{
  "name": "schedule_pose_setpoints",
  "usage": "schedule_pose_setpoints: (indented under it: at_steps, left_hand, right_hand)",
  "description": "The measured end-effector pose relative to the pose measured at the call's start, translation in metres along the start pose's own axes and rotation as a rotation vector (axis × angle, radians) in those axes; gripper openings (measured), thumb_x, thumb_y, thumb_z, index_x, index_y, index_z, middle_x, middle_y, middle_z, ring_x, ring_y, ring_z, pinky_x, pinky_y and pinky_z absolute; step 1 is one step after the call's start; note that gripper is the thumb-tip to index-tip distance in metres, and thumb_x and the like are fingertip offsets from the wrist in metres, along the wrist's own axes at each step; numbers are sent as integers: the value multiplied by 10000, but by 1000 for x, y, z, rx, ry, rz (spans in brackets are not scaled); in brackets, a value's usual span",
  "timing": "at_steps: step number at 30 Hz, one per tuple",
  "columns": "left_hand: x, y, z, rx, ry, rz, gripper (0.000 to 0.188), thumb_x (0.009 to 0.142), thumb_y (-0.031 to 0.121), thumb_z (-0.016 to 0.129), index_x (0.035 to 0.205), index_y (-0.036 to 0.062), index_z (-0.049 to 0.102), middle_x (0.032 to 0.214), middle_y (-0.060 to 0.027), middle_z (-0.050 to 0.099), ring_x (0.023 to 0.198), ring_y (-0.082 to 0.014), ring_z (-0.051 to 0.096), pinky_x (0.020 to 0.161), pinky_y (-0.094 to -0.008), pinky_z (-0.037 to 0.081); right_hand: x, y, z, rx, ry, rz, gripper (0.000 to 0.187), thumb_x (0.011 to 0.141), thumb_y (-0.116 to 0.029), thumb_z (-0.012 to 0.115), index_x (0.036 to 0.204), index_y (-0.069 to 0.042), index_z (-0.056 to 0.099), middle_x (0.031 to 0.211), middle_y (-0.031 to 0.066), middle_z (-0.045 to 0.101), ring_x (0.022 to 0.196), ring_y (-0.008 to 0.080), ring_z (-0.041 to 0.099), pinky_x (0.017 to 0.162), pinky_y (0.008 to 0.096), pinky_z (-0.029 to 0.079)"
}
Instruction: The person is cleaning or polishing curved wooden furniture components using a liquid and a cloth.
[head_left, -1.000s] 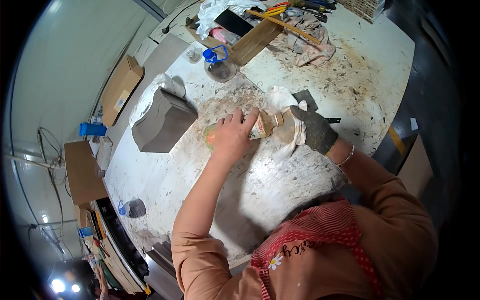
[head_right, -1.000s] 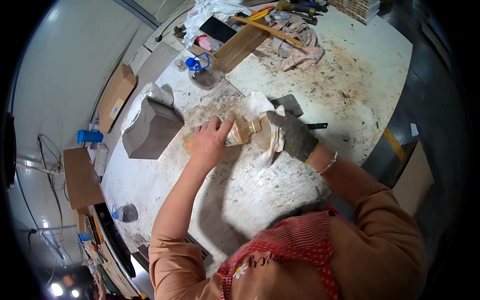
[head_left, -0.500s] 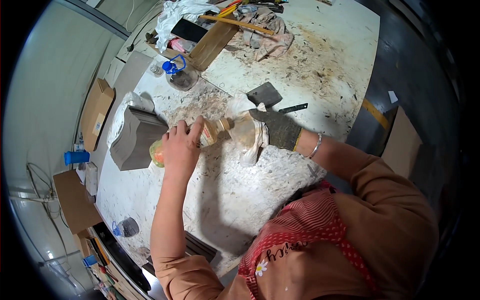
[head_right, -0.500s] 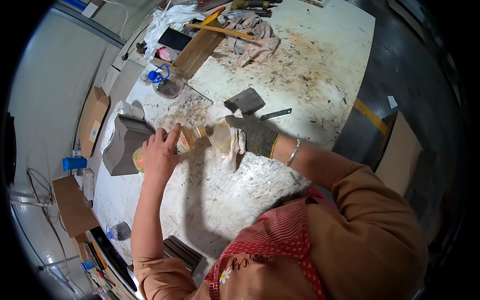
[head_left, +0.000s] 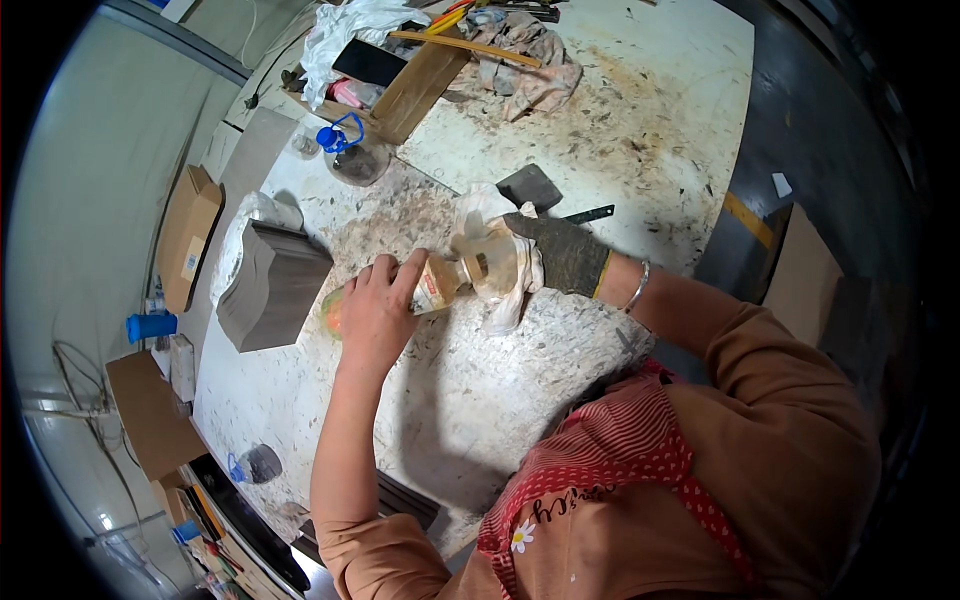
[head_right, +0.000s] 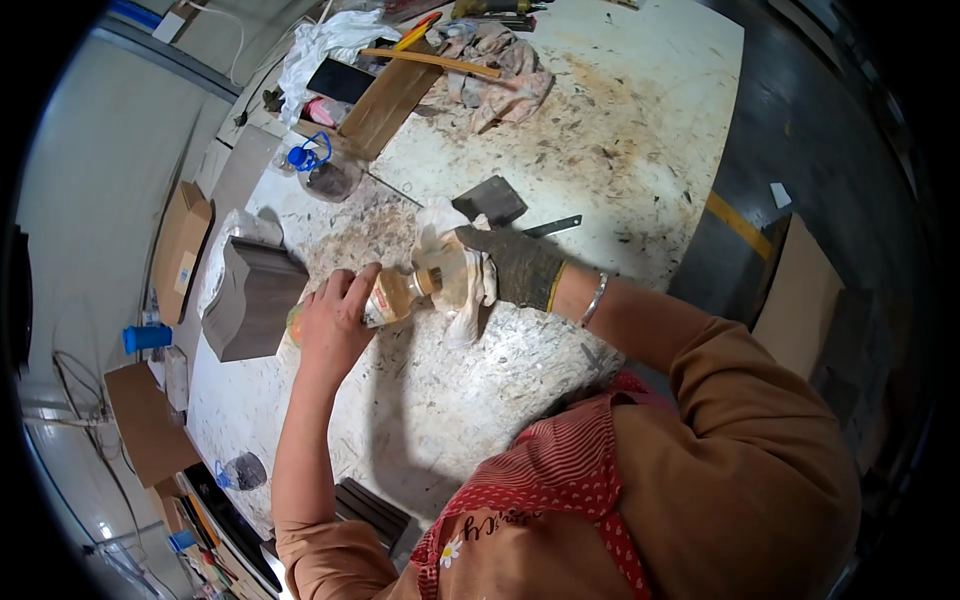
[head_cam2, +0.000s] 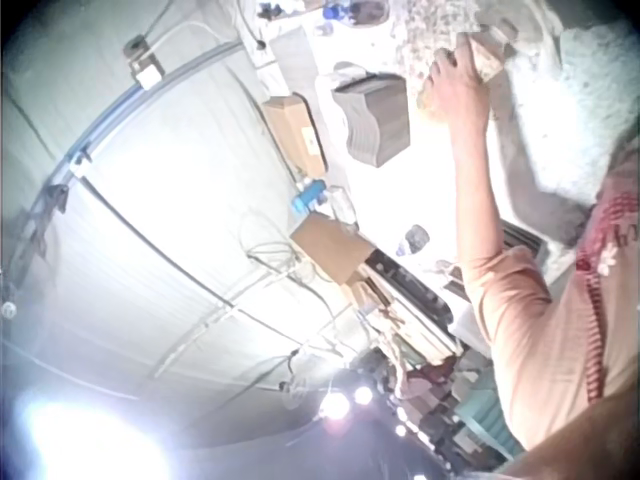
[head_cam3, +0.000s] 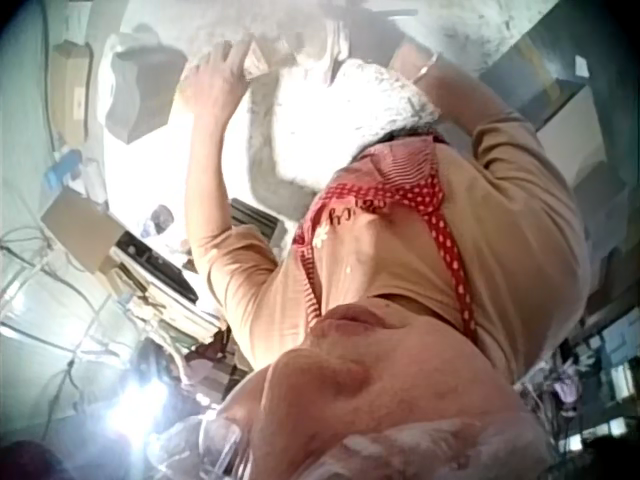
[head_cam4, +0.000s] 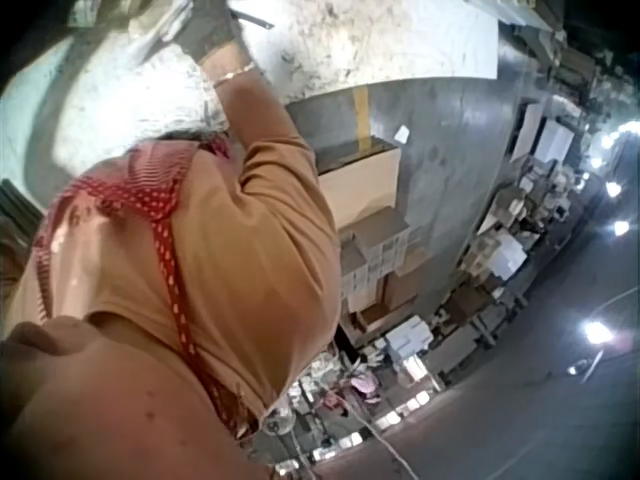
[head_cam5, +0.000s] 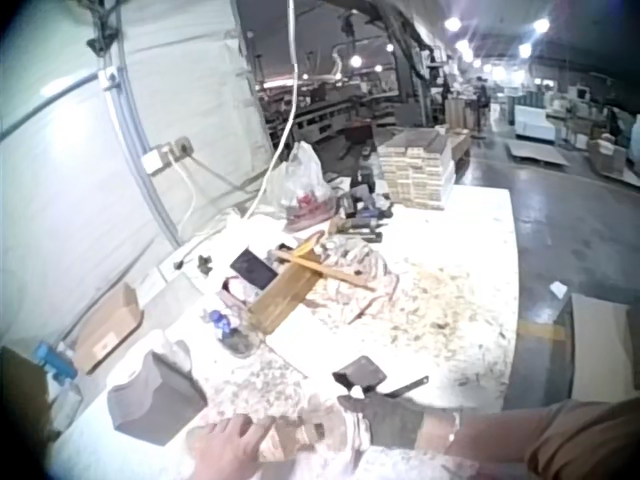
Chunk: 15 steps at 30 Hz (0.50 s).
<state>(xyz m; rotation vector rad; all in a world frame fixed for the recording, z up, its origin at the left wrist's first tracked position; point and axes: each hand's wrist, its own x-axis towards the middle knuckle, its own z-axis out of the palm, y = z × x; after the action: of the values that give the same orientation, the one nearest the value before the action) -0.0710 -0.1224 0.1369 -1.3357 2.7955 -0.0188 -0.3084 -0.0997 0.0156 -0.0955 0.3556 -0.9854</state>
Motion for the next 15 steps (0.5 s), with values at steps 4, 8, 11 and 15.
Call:
schedule_pose_setpoints:
  at_steps: [4, 8, 11, 15]
  left_hand:
    - [11, -9, 13, -64, 202, 15, 671, 580, 105, 739, 1199, 166, 486, 1024, -62, 572, 961, -268, 546, 782, -385, 415]
    - [37, -31, 30, -472, 377, -180, 654, 607, 151, 768, 1176, 55, 462, 1060, -122, 592, 996, -311, 533, 829, -389, 435]
    - [60, -43, 42, -741, 499, -352, 675, 623, 171, 781, 1182, 23, 434, 1076, -158, 587, 1027, -317, 540, 874, -383, 432]
    - [77, -53, 59, -1059, 613, -420, 723, 636, 161, 786, 1214, -4, 383, 1136, -180, 567, 1078, -288, 545, 926, -369, 417]
  right_hand:
    - [6, -3, 2, 46, 31, 15, 377, 898, -219, 546, 1172, 30, 475, 1045, 143, 583, 948, 233, 591, 843, 359, 494]
    - [-3, -18, 41, -373, 193, -322, 426, 806, -140, 658, 1158, 39, 496, 1017, 132, 610, 960, 241, 598, 852, 330, 483]
    - [-18, -29, 53, -1835, 35, -963, 716, 630, -199, 801, 1210, 51, 464, 1144, 203, 569, 1047, 299, 569, 921, 340, 444]
    - [-20, -17, 45, -1655, 114, -728, 616, 669, -210, 764, 1174, 25, 499, 1122, 203, 571, 1021, 342, 568, 933, 361, 432]
